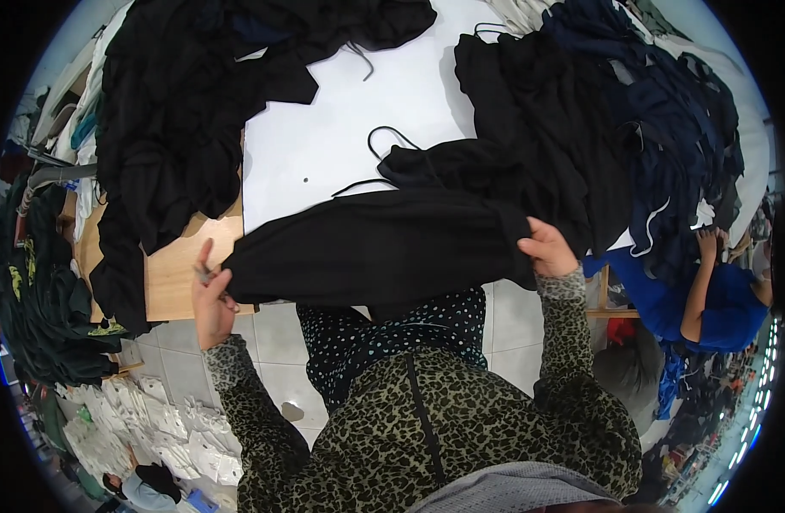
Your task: Inspecting black garments and using thread nippers to trim loose threads.
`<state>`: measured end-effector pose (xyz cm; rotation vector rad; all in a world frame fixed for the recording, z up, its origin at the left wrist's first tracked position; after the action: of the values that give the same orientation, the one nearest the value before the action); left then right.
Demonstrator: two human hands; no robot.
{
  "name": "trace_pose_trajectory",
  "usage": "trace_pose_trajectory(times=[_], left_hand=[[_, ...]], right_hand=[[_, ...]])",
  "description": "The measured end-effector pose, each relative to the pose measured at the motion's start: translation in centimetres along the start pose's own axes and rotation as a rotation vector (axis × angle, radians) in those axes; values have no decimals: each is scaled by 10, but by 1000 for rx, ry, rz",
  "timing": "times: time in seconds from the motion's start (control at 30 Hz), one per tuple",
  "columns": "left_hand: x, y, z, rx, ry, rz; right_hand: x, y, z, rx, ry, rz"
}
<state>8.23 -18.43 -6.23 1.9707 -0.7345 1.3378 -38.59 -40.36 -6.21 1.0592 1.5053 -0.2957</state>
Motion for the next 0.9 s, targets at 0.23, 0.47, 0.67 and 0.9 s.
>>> trace_pose_trajectory(times=[0.23,0.47,0.67,0.9], left_hand=[[38,-46,41,119,222,-376],[-42,-31,67,263,-80,214],[-48,-41,32,262,-54,403],[-42,-18,0,104,-136,480]], right_hand=[[-88,54,31,19,-154,51],[11,-22,89,161,73,59],[6,-11,77,72,75,-64],[24,-6,94,51,185,-434]])
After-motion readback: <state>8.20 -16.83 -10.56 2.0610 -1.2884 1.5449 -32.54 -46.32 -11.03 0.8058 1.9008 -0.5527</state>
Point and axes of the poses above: each hand's wrist, its own z-axis towards the middle knuckle, its own y-axis out of the palm, x = y × z, the point moved 6 cm from there along z, towards the middle knuckle, and after that the axes turned 1 degree about -y, right-handed, at the moved point
